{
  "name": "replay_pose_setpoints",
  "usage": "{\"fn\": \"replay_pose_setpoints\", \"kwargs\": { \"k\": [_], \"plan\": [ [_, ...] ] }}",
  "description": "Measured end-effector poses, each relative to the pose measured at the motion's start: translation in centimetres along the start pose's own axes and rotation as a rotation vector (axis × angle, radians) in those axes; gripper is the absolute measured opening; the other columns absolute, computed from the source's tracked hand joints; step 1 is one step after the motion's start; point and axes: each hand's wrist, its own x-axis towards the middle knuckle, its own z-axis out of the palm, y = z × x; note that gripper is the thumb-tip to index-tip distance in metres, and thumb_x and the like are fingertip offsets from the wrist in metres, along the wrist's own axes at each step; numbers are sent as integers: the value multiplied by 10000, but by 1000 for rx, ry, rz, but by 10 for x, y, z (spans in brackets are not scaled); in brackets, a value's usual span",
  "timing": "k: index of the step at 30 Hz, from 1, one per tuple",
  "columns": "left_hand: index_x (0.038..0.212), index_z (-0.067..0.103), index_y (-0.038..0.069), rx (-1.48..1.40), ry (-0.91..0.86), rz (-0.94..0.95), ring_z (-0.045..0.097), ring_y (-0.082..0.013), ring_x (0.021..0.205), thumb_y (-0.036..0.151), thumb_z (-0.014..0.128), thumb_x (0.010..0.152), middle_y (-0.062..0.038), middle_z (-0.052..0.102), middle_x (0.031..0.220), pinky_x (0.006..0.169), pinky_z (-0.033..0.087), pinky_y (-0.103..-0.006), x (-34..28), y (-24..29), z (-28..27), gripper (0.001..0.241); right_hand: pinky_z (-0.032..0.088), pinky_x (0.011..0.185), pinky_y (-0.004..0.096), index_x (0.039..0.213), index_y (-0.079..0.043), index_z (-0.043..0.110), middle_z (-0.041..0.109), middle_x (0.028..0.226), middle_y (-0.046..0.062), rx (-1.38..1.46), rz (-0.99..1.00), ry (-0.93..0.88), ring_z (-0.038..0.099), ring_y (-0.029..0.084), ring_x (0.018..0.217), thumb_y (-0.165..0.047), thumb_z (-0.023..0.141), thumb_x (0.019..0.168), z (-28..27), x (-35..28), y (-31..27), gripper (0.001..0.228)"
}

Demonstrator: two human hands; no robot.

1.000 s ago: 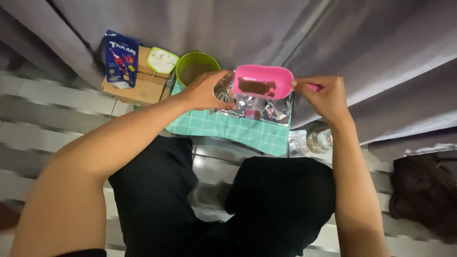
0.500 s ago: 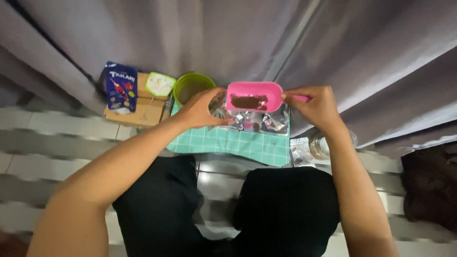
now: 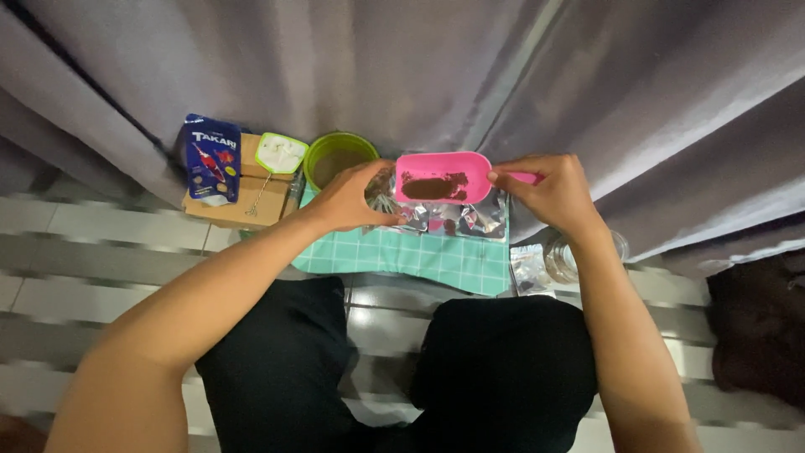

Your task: Filling small silver pouches with fish bait using a pink plastic scoop from a green bowl.

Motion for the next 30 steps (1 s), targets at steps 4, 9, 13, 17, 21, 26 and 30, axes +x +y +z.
{"fn": "replay_pose_setpoints", "kwargs": {
  "k": [4, 9, 13, 17, 21, 26, 30],
  "plan": [
    [1488, 474, 117, 14, -10, -29, 525, -393, 1371, 491, 914, 694, -193, 574, 1448, 1144, 436, -527, -2, 5, -1, 982, 397, 541, 335, 988, -152, 841, 752, 795, 100, -34, -3, 24, 601, 228, 567, -147, 820, 898, -1, 1, 4, 92],
    [1450, 518, 131, -1, 9, 14, 551, -401, 1341, 486, 926, 671, -185, 620, 1391, 1120, 455, -535, 3, -4, 4, 948, 391, 552, 333, 974, -157, 841, 759, 809, 102, -39, -2, 15, 597, 226, 575, -155, 813, 908, 1, 1, 6, 71],
    [1472, 501, 104, -19, 1, 20, 537, -422, 1351, 454, 906, 722, -205, 600, 1413, 1125, 443, -543, 1, -2, 2, 921, 393, 550, 340, 978, -145, 840, 760, 813, 119, -16, -7, -1, 606, 233, 586, -150, 808, 918, 1, -1, 4, 69],
    [1446, 522, 124, 2, 14, 17, 555, -415, 1333, 479, 928, 675, -196, 620, 1387, 1119, 447, -541, 3, -5, 4, 941, 399, 555, 336, 969, -149, 842, 760, 812, 104, -33, 4, 13, 603, 233, 578, -159, 816, 923, 2, 0, 7, 54],
    [1424, 543, 119, -10, 28, 36, 577, -402, 1312, 490, 934, 660, -180, 643, 1359, 1109, 461, -535, 4, -12, 7, 935, 393, 541, 335, 972, -142, 844, 752, 784, 111, -52, -10, 1, 587, 224, 552, -160, 826, 921, 3, 0, 4, 57],
    [1400, 546, 71, -37, 45, 64, 570, -444, 1301, 416, 931, 672, -229, 642, 1342, 1105, 454, -559, -2, 3, 2, 893, 366, 545, 326, 972, -113, 834, 739, 771, 128, -29, -13, 1, 540, 194, 557, -112, 816, 909, 3, 1, 4, 65],
    [1409, 542, 118, -13, 48, 53, 583, -415, 1295, 452, 935, 651, -194, 651, 1332, 1102, 461, -545, 4, -8, 7, 917, 381, 563, 295, 975, -127, 842, 735, 761, 116, -39, -32, 44, 578, 193, 564, -123, 846, 920, 5, 1, 15, 56]
  ]
}}
